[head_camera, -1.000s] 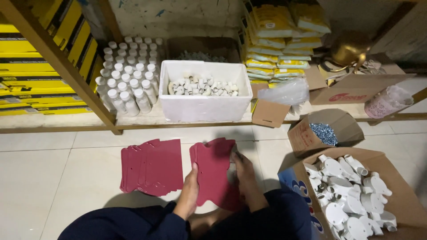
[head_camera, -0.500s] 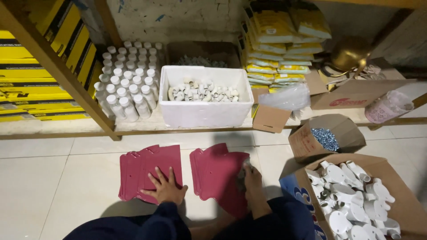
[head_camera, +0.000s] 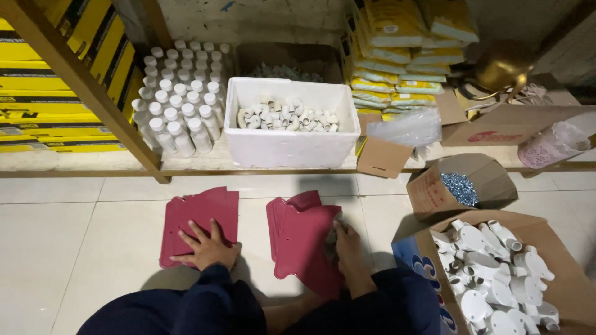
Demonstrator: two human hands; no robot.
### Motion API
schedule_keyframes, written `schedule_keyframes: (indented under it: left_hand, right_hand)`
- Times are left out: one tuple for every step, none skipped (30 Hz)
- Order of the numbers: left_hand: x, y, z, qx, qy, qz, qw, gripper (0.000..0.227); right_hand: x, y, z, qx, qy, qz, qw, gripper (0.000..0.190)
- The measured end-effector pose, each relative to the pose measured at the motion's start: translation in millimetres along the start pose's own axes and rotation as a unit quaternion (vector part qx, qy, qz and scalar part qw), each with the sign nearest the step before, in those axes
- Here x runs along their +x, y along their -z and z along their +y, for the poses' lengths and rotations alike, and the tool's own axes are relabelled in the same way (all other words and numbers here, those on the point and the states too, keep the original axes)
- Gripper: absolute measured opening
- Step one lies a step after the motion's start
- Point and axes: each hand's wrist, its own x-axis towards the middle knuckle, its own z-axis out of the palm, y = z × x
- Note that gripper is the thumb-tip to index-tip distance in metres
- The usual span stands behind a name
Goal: Cleaning red plastic covers by wiping them with a cloth in a storage area.
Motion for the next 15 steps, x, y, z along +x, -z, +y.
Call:
schedule_keyframes:
  left_hand:
    - [5, -4, -3, -0.013, 0.005, 0.017, 1.000, 0.114]
    - [10, -7, -6, -0.027, 0.009, 0.034, 0.999, 0.117]
    - [10, -1, -9, -0.027, 0.009, 0.034, 0.999, 0.117]
    - [10, 6, -12, -0.032, 0.020, 0.007, 0.999, 0.117]
    - [10, 12, -14, -0.037, 0.029, -0.019, 0.999, 0.117]
    - [12, 14, -17, -0.037, 0.029, -0.019, 0.999, 0.117]
    - [14, 16, -21, -0.045, 0.034, -0.023, 0.998, 0.112]
    - [16, 18, -25, -0.052, 0.040, -0.027, 0.997, 0.108]
    - [17, 11, -25, -0.051, 0.041, -0.027, 0.998, 0.108]
    - [18, 4, -25, -0.044, 0.030, -0.002, 0.999, 0.107]
    - [20, -2, -27, -0.039, 0.021, 0.024, 0.999, 0.108]
    - [16, -1, -22, -0.039, 0.023, 0.025, 0.999, 0.108]
    - [11, 0, -18, -0.007, 0.008, 0.026, 1.000, 0.108]
    - [6, 0, -14, 0.025, -0.006, 0.026, 0.999, 0.109]
    - [5, -5, -11, 0.025, -0.004, 0.026, 0.999, 0.109]
  right_hand:
    - [-1, 0, -1, 0.025, -0.003, -0.007, 1.000, 0.048]
    - [-2, 0, -3, 0.049, -0.007, -0.014, 0.999, 0.048]
    - [0, -1, -1, 0.049, -0.006, -0.014, 0.999, 0.048]
    - [3, -2, 2, 0.044, 0.004, -0.008, 0.999, 0.048]
    - [5, -2, 4, 0.040, 0.014, -0.002, 0.999, 0.049]
    - [5, -2, 4, 0.040, 0.014, -0.001, 0.999, 0.049]
    - [4, -1, 3, 0.026, 0.009, -0.003, 1.000, 0.049]
    - [4, 0, 3, 0.013, 0.004, -0.004, 1.000, 0.049]
    - [7, 0, 6, 0.014, 0.003, -0.005, 1.000, 0.049]
    - [10, 1, 10, 0.030, 0.003, -0.007, 1.000, 0.051]
    - [14, -1, 11, 0.046, 0.005, -0.012, 0.999, 0.053]
    - [11, -1, 7, 0.046, 0.006, -0.014, 0.999, 0.053]
    - [7, -2, 4, 0.033, 0.004, -0.017, 0.999, 0.055]
    - [3, -3, 2, 0.020, 0.002, -0.020, 1.000, 0.057]
    - [9, -5, 7, 0.019, 0.003, -0.022, 1.000, 0.057]
